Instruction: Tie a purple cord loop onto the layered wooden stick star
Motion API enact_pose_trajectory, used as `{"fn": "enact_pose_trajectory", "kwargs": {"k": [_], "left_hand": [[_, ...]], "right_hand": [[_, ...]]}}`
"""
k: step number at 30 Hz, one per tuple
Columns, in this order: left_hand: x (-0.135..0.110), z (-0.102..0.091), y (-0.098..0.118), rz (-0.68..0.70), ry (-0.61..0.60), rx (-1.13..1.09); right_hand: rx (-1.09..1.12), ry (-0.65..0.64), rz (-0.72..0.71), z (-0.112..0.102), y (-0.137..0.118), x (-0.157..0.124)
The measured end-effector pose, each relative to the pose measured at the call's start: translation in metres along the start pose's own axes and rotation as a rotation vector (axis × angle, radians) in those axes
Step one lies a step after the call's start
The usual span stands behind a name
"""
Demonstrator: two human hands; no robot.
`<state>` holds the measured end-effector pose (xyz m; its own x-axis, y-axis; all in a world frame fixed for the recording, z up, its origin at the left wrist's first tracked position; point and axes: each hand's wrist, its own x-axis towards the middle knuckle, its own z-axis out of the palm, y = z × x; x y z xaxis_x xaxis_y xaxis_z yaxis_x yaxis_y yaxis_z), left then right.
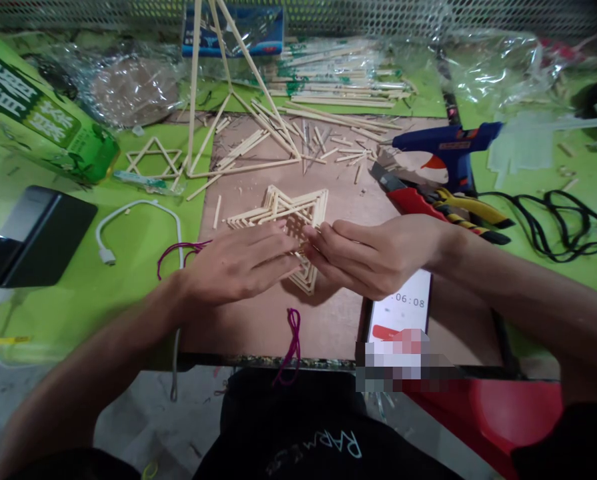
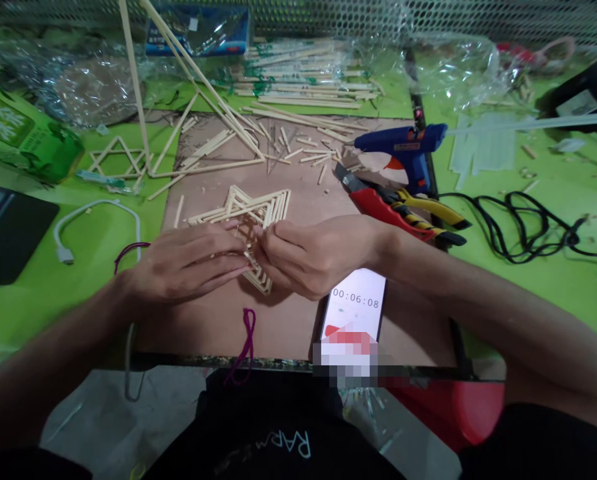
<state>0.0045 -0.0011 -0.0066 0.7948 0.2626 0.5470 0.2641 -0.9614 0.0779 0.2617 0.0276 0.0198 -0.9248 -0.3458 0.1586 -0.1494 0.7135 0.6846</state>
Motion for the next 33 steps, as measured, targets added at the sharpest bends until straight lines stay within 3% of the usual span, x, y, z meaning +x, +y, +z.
{"fn": "enact_pose_trajectory", "kwargs": {"k": [6,17,33], "left_hand": [[0.000,0.000,-0.001,0.032,0.025,0.004],[0.016,-0.011,0.002,0.183,-0.048,0.062],[0.009,-0.010,0.004,0.188,-0.123,0.178]], "right_hand": [[0.014,-0.008,-0.013,0.000,-0.001,-0.002],[0.040,0.002,0.005,-0.001,0.002,0.002],[0.148,0.025,0.098,0.003,0.001,0.001]]}}
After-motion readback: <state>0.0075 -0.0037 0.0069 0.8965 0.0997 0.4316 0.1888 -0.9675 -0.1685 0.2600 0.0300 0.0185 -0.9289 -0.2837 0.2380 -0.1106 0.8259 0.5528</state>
